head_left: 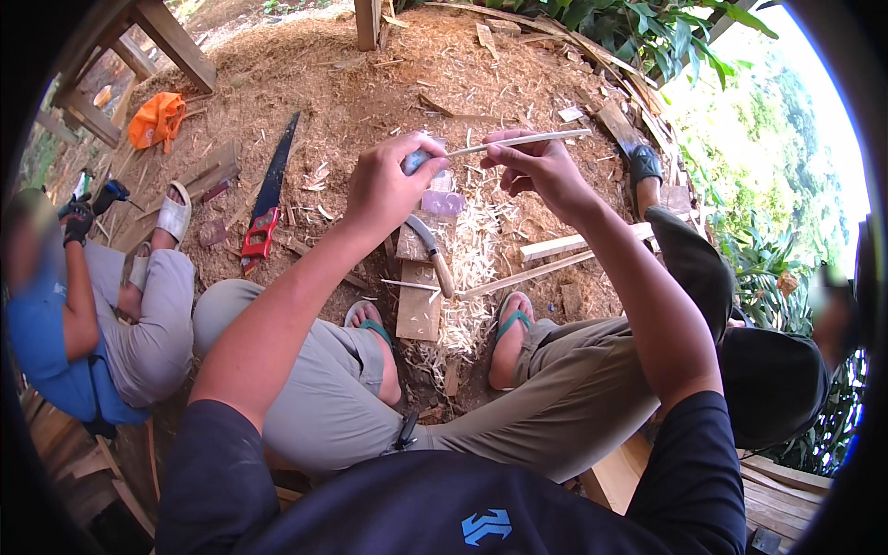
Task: The person sits on the ground and sands a small wooden dowel using a piece of sandpaper. They hold the dowel in one hand and rub the sandpaper against it repeatedly to smooth the surface. Another person is visible in the background working on a separate piece of wood.
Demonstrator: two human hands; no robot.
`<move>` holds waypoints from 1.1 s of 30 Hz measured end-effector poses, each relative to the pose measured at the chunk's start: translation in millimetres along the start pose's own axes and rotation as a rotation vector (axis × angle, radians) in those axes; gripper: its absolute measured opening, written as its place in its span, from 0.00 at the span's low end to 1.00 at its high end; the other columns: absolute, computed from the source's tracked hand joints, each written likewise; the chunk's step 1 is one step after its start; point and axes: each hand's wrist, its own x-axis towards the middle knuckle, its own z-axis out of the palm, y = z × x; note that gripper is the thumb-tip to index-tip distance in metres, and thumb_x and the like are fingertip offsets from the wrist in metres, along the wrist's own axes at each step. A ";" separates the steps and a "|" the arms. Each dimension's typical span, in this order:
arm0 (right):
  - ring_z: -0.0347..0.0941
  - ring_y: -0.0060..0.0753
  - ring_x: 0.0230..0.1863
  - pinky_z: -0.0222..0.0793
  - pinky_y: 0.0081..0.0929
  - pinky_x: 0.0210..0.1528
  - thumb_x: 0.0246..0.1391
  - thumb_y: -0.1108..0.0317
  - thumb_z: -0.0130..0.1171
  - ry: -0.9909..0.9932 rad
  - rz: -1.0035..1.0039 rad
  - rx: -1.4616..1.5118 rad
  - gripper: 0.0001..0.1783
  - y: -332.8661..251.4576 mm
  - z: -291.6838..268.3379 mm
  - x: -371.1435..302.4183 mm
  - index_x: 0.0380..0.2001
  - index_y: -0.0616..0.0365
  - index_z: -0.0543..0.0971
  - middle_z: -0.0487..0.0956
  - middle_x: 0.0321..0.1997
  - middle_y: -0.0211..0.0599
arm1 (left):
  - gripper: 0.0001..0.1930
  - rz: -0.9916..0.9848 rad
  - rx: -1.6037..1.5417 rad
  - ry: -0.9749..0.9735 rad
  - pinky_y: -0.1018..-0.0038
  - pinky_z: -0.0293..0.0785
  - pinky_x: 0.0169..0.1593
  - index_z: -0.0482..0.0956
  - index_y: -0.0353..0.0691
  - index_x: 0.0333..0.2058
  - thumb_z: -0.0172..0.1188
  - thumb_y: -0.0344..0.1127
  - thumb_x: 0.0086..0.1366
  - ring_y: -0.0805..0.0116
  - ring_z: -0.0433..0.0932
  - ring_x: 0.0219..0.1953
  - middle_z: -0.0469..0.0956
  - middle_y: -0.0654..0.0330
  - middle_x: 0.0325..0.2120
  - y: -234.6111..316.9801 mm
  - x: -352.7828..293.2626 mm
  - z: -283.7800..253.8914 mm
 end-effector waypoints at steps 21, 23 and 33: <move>0.76 0.17 0.26 0.75 0.16 0.29 0.58 0.59 0.63 0.391 -0.099 0.135 0.14 -1.6 -27.0 7.6 0.40 0.60 0.81 0.84 0.35 0.37 | 0.06 -0.107 0.057 0.051 0.69 0.74 0.31 0.82 0.43 0.30 0.69 0.37 0.57 0.63 0.81 0.27 0.82 0.60 0.25 6.1 1.8 -1.0; 0.76 0.17 0.26 0.75 0.15 0.29 0.60 0.60 0.61 0.509 -0.090 0.309 0.14 2.7 -33.3 9.7 0.42 0.60 0.80 0.84 0.36 0.36 | 0.07 -0.137 0.040 0.067 0.68 0.74 0.30 0.82 0.43 0.30 0.69 0.37 0.57 0.62 0.82 0.27 0.82 0.59 0.25 -2.2 2.9 1.0; 0.77 0.27 0.33 0.79 0.21 0.35 0.60 0.69 0.54 0.321 0.103 0.188 0.33 1.1 -12.5 4.8 0.66 0.65 0.56 0.74 0.55 0.49 | 0.05 -0.202 0.083 0.040 0.79 0.80 0.28 0.82 0.36 0.32 0.66 0.32 0.61 0.75 0.82 0.26 0.82 0.59 0.26 -4.7 3.6 -3.8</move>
